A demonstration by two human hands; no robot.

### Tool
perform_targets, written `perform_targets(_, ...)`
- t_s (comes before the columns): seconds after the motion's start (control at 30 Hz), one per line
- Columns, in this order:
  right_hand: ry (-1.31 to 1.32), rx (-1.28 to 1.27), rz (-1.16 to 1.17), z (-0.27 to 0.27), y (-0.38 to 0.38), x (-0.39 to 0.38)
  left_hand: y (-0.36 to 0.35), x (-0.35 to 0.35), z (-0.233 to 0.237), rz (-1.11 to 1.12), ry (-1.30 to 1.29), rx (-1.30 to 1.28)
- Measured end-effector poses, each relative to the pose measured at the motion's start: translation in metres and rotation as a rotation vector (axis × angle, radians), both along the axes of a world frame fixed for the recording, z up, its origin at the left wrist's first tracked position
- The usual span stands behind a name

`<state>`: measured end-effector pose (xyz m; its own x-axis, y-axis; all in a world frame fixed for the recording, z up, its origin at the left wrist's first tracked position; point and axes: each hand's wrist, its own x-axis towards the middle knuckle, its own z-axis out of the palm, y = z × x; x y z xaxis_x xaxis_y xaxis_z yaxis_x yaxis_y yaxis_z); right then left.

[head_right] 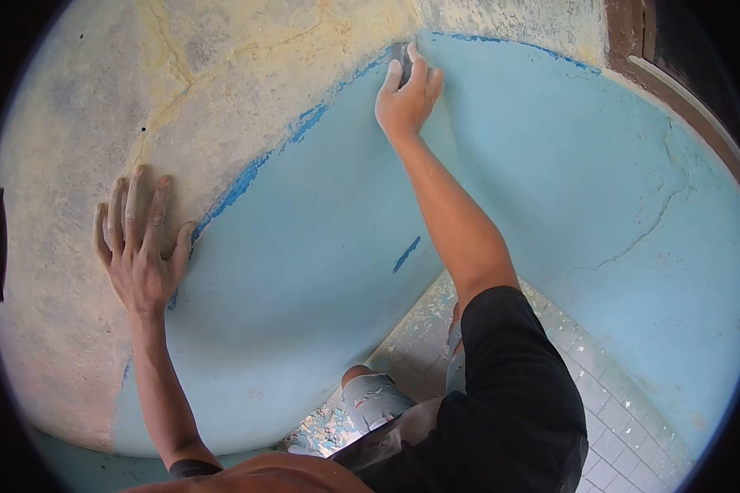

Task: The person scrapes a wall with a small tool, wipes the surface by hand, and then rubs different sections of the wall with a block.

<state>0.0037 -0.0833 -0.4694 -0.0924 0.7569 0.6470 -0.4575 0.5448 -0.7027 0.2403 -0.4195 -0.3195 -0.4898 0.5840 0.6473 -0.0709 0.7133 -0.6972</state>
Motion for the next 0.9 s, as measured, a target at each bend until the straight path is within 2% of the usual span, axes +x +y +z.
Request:
perform_targets(0.07,0.027,0.133,0.081,0.003,-0.068,0.056,0.001,-0.003,0.001,-0.008,0.004,0.003)
perform_targets(0.1,0.029,0.134,0.087,-0.004,-0.075,0.064,0.001,-0.004,0.001,-0.015,0.013,0.004)
perform_targets(0.17,0.222,0.409,0.252,-0.024,-0.093,0.075,-0.003,-0.001,-0.001,-0.006,0.0,-0.01)
perform_targets(0.2,0.226,0.501,0.156,-0.023,-0.076,0.066,-0.003,-0.001,-0.001,-0.023,-0.004,-0.009)
perform_targets(0.27,0.156,0.348,0.084,-0.005,-0.034,0.03,-0.002,-0.002,0.002,-0.033,0.003,-0.004)
perform_targets(0.3,0.153,0.35,0.091,0.003,-0.034,0.02,0.002,-0.003,0.004,-0.019,0.005,-0.006)
perform_targets(0.37,0.06,-0.113,-0.021,0.015,-0.038,0.012,0.002,0.0,-0.001,-0.006,-0.006,0.007)
perform_targets(0.4,0.034,-0.013,0.155,0.018,-0.066,0.048,0.002,-0.001,-0.001,-0.002,0.0,0.015)
perform_targets(0.47,0.073,0.346,0.233,-0.011,-0.13,0.105,0.002,-0.005,-0.001,-0.005,0.01,0.025)
perform_targets(0.5,0.061,0.345,0.239,-0.018,-0.127,0.106,0.0,-0.003,-0.002,0.001,0.001,0.029)
perform_targets(0.57,0.172,0.586,0.248,-0.026,-0.108,0.095,-0.006,-0.001,-0.002,0.013,-0.004,0.02)
perform_targets(0.6,0.159,0.464,0.187,-0.022,-0.091,0.074,-0.007,0.0,-0.003,-0.003,-0.009,0.023)
perform_targets(0.63,0.163,0.464,0.192,-0.017,-0.095,0.069,-0.007,0.0,-0.004,-0.021,-0.014,0.027)
perform_targets(0.77,0.03,0.005,0.22,0.01,-0.095,0.071,0.01,-0.001,0.001,0.027,-0.019,0.034)
perform_targets(0.8,0.091,0.231,0.201,-0.003,-0.122,0.089,0.009,-0.004,0.0,0.01,-0.011,0.043)
perform_targets(0.83,0.092,0.226,0.193,-0.007,-0.119,0.091,0.006,-0.005,-0.001,-0.002,-0.012,0.048)
perform_targets(0.9,0.15,0.625,0.251,-0.022,-0.109,0.101,-0.004,-0.003,-0.002,-0.043,-0.044,0.026)
